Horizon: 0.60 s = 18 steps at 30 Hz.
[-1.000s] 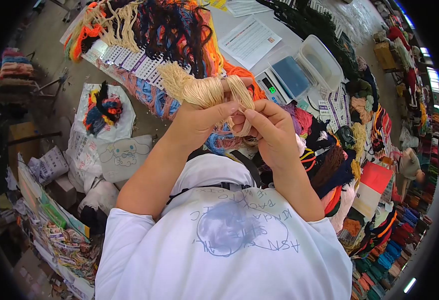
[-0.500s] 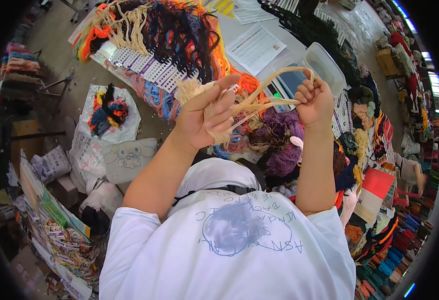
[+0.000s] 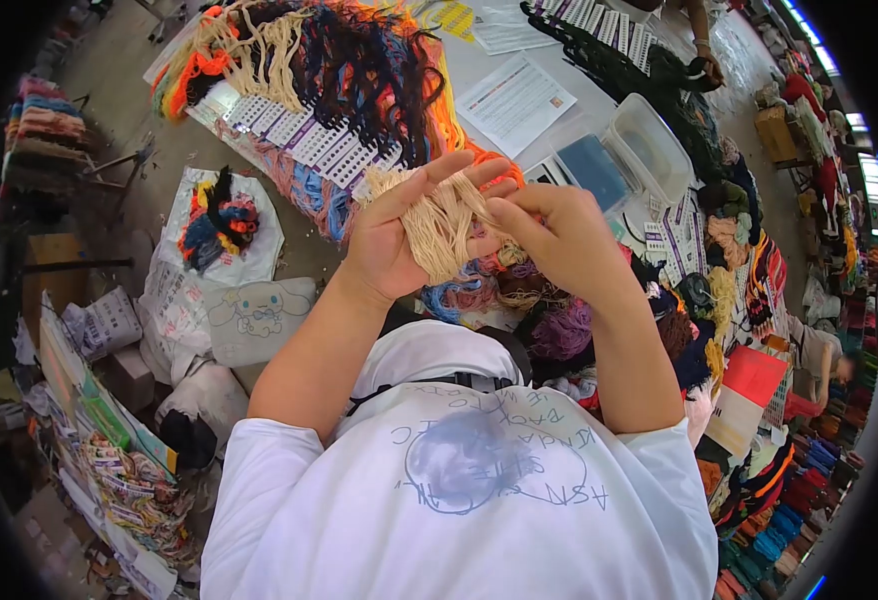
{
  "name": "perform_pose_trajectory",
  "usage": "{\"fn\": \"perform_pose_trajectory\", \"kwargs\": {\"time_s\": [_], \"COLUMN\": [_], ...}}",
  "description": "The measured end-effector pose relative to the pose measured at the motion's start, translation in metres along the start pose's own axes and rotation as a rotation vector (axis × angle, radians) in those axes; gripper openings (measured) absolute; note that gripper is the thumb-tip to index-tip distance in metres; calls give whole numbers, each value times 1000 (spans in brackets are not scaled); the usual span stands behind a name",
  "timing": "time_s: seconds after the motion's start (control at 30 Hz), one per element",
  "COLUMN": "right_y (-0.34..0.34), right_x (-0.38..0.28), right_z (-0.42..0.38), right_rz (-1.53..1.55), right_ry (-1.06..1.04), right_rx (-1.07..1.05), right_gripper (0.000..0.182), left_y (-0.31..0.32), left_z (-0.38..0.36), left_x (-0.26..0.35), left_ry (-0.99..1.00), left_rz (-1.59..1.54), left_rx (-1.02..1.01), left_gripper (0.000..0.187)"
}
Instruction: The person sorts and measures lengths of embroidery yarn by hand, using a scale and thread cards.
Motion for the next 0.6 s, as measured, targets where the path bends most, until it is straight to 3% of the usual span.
{"fn": "perform_pose_trajectory", "kwargs": {"time_s": [0.03,0.1,0.13,0.2,0.27,0.33,0.37,0.47,0.6], "right_y": [1,2,6,12,16,25,31,35,31], "right_x": [7,20,19,10,6,7,10,17,23], "right_z": [-1,-5,-5,-5,-5,0,3,3,2], "right_rz": [-3,-291,-286,50,106,-67,136,295,552], "right_ry": [-5,-191,-189,-289,-307,-394,-317,-209,-194], "right_rx": [-3,345,344,384,304,263,203,136,106], "right_gripper": [17,13,13,13,15,16,16,16,15], "left_y": [1,4,4,2,4,8,9,8,9], "left_z": [1,3,3,7,12,17,18,18,14], "left_x": [0,-1,-1,-2,-8,-13,-14,-14,-6], "left_ry": [26,37,36,-15,-69,-83,-83,-95,-100], "left_rz": [39,64,85,163,198,234,271,316,280], "left_rx": [31,32,33,-8,-9,13,36,72,88], "left_gripper": [43,45,48,50,55,54,54,54,47]}}
Point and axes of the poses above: each hand's wrist, its own z-axis towards the middle knuckle, its own y-axis out of the palm, x = y × z, the point moved 2 cm from there along z, towards the middle knuckle, and after that the axes turned 14 degrees about -x, right-handed, at the moved point
